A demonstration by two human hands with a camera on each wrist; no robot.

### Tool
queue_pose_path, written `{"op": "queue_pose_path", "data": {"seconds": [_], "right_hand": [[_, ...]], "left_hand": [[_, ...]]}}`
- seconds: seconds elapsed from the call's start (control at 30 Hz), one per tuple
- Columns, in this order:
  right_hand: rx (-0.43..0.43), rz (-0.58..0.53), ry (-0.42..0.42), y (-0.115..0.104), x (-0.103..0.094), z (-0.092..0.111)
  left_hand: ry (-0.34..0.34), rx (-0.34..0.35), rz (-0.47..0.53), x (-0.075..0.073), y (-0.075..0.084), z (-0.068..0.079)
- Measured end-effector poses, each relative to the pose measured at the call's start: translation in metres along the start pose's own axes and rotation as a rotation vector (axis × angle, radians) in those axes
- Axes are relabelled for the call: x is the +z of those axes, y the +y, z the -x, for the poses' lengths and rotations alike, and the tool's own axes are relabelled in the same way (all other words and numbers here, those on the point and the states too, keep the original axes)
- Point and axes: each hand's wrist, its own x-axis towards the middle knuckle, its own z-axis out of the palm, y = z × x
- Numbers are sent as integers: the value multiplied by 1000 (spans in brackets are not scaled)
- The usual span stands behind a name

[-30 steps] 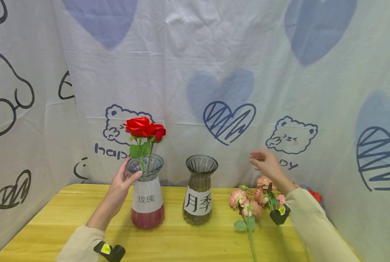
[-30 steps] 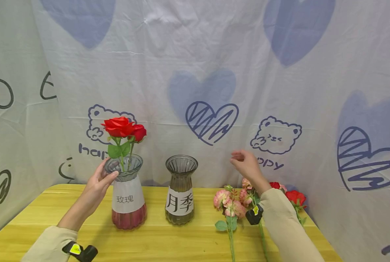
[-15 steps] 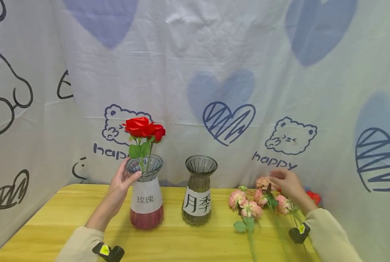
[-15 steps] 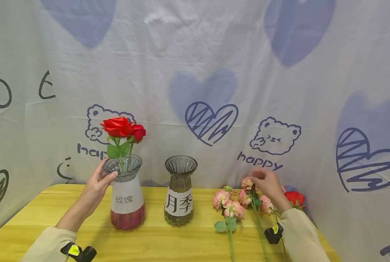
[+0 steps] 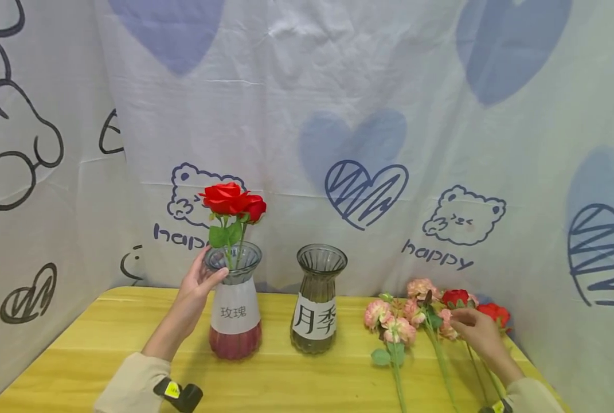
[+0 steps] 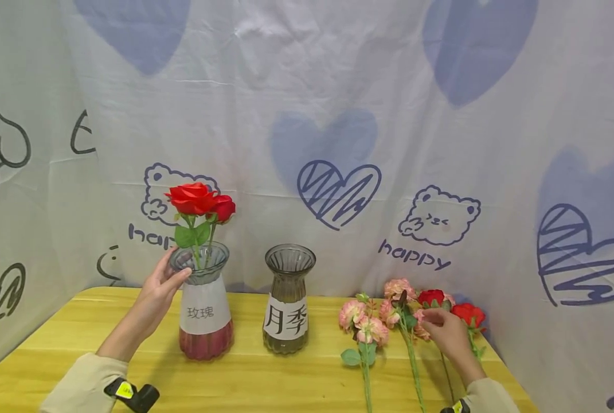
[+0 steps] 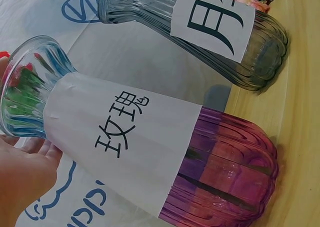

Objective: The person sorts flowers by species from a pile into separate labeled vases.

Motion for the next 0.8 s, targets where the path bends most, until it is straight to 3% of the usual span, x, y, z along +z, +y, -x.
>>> {"op": "queue_pose_path", "data": {"seconds": [0.13,0.27,0.47,0.8], "right_hand": [[-2,81,52,11,-4,7],[5,133,40,20,-10,10],[32,133,-11,35,-17,16],[63,137,-19,46,-20,19]], "left_hand": [[2,2,2,3,0,0],[8,-2,1,4,1,-1],[5,-1,1,6,0,-2],[7,1,-3,5,0,-3]]}}
